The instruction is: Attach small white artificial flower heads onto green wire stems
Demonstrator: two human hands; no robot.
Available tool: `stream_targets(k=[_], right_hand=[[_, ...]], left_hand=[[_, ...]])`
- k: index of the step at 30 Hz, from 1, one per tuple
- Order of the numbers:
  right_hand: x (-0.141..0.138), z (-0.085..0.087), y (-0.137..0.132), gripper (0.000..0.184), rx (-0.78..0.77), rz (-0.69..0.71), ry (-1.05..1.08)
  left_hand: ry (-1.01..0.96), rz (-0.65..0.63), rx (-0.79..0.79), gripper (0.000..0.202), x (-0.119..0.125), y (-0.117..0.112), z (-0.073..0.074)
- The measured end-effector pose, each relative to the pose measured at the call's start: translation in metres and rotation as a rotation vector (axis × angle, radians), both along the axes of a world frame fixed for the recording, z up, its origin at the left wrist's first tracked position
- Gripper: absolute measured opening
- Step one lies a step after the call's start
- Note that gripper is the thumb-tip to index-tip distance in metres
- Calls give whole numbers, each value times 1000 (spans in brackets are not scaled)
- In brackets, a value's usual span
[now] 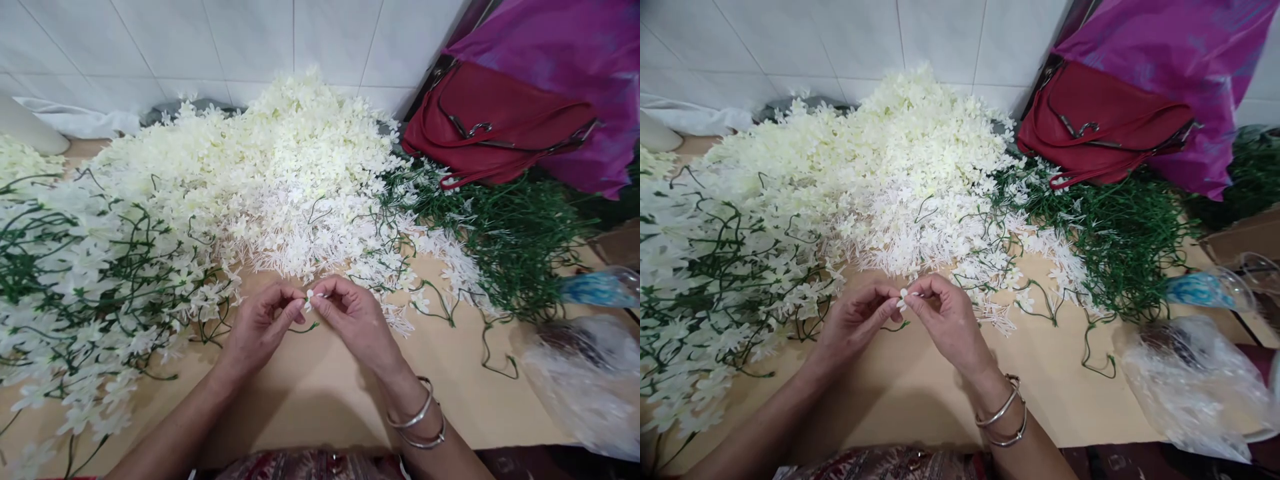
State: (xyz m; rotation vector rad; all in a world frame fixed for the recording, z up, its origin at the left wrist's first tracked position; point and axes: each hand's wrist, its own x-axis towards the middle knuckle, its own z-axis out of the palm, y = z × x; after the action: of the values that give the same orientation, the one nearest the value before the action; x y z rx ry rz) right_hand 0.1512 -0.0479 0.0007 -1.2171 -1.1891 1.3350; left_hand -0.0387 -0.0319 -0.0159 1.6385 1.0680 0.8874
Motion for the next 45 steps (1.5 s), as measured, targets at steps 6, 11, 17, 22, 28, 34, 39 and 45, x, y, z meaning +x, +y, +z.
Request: stream_targets(k=[6,11,17,22,28,34,39,45], right_hand=[[-1,-3,4,16,-31,36,20],[-1,-2,4,16,-30,51,-12],[-4,-5,7,17,-42,56,5],[0,-8,9,21,-29,69,58],[10,-11,12,23,-29,84,110],[18,-9,14,13,-26,174,91],[18,-8,14,11,-29,139,67],[22,-4,14,6,-63,225,92]], left_hand=[[39,-5,36,22,-4,1,-13],[61,-17,63,26,-3,2,-10],[39,2,72,27,-2,3,-11],[32,43,52,27,1,1,-12],[-33,14,49,19,3,-1,-10],[29,8,88,16,3,-1,-3],[46,1,59,14,5,-1,0],[66,-31,50,11,4,0,-2]])
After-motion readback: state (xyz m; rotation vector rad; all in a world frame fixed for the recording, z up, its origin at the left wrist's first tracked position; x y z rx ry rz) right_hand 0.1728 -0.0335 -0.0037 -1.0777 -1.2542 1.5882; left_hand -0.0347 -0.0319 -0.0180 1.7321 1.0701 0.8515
